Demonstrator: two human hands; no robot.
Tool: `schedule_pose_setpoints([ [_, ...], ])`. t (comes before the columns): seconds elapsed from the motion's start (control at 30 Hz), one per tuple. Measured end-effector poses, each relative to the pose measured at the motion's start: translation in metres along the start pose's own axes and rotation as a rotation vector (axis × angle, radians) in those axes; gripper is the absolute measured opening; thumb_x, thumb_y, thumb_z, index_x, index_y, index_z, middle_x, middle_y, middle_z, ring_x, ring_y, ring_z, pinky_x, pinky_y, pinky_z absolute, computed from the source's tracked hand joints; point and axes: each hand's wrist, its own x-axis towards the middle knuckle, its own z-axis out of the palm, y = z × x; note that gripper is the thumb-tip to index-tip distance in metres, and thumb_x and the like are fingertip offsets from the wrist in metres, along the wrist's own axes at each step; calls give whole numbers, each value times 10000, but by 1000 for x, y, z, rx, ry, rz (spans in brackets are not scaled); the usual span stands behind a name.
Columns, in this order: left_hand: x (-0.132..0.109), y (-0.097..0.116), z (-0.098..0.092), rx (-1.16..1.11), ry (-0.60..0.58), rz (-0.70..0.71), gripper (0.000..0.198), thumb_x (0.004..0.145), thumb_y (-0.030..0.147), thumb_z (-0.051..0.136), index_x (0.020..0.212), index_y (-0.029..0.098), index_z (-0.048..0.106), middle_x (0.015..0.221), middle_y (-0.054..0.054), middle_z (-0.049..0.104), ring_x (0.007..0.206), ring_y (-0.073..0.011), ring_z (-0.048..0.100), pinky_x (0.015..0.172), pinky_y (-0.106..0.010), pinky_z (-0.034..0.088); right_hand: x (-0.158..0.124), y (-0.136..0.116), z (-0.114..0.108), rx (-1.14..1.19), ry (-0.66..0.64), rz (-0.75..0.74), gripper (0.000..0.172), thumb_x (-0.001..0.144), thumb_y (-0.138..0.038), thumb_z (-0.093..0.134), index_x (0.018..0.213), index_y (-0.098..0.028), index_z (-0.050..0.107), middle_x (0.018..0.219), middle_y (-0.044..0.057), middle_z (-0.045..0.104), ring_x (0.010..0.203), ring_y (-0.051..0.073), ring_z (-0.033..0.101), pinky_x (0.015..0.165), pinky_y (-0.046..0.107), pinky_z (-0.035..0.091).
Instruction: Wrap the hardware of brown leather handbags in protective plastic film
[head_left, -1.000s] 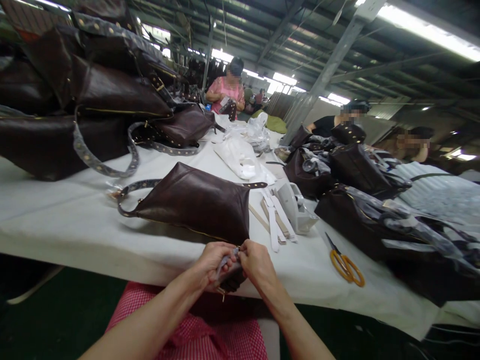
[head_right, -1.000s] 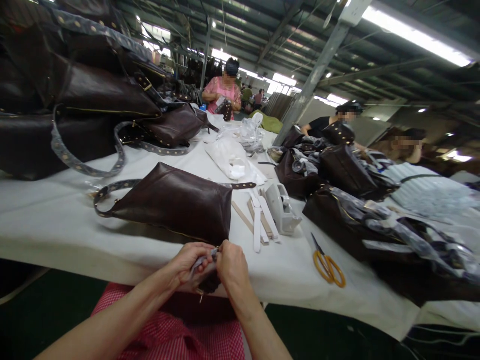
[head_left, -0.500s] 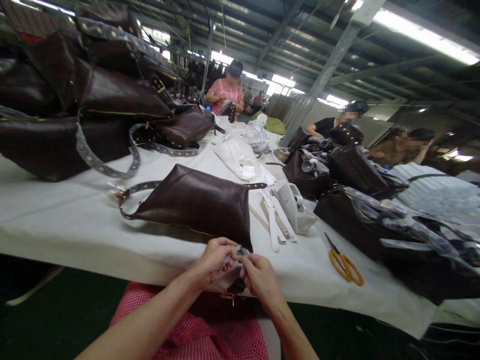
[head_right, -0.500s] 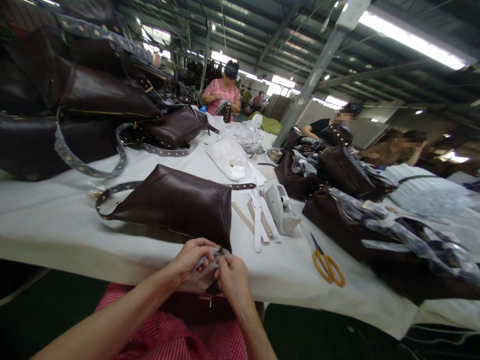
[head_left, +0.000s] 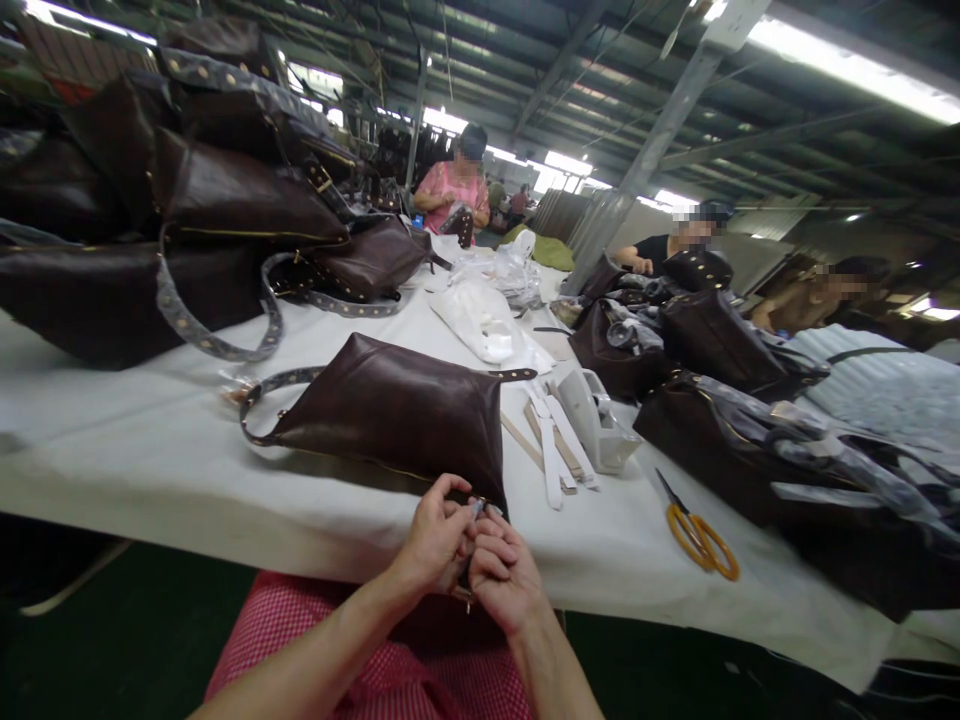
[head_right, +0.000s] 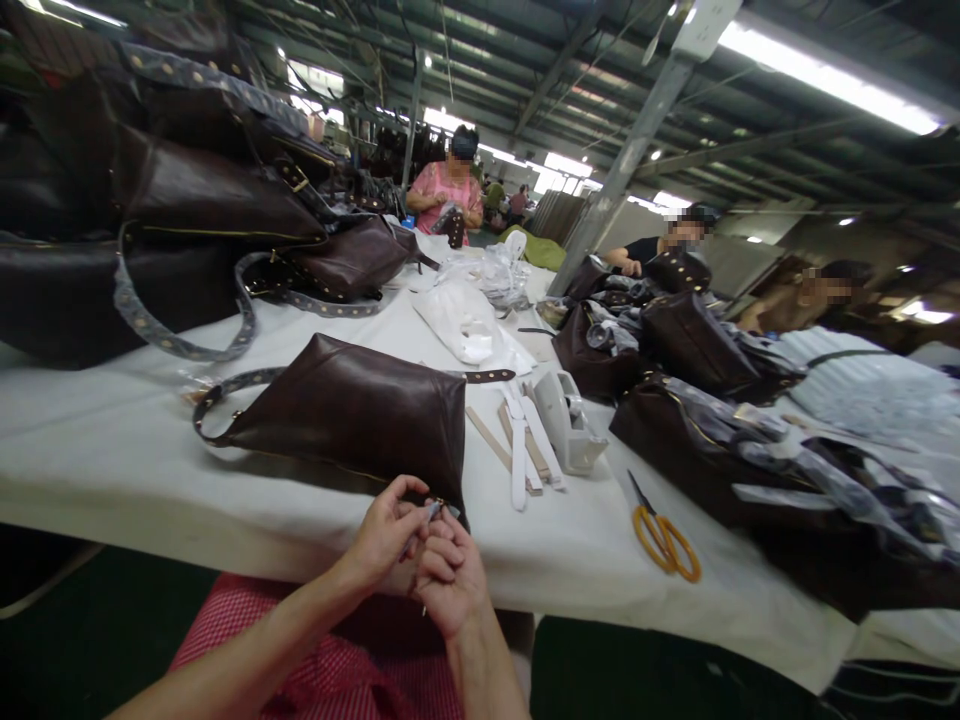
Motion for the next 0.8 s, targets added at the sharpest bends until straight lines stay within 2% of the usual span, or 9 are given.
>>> schedule_pose_setpoints([
  [0.1,0,0,0,19,-1,0,381,658,422,639,887,212,419,438,114,479,308,-61,360,331,-158,240,-4,6,-8,58,-49,-42,240,906,-172,541,710,-176,402,543,-128,396,294,-59,278,293,18,125],
  [0.27,-1,0,-2,75,-28,-10,332,679,380,638,846,222,398,429,126,452,308,-52,327,347,-156,220,-6,7,-8,-25,5,-58,311,930,-230,515,648,-181,394,493,-136,314,282,-40,219,292,42,104],
  [0.43,-6,-4,-6,257,-19,93,191,752,316,583,847,210,456,472,106,461,404,-73,403,434,-175,286,1,-2,-9,-39,-33,109,288,911,-323,574,701,-168,453,461,-148,315,279,-32,213,294,43,134],
  [0.57,-10,-4,-8,404,-11,191,97,793,270,522,860,206,492,514,90,460,490,-94,444,495,-194,312,2,-5,-9,-17,-81,204,345,904,-367,587,673,-157,442,449,-146,340,282,-46,254,297,29,143],
  [0.7,-11,6,-8,421,-38,207,68,776,229,501,835,195,507,532,78,469,508,-100,450,513,-200,329,-2,0,-8,8,-129,163,362,887,-411,603,683,-145,465,457,-143,339,283,-54,269,295,31,130],
  [0.8,-9,9,-8,402,-38,194,52,764,214,497,805,187,515,513,79,464,471,-91,426,497,-197,327,-5,3,-7,40,-125,108,294,871,-411,623,835,-133,535,492,-142,367,292,-48,293,293,39,139],
])
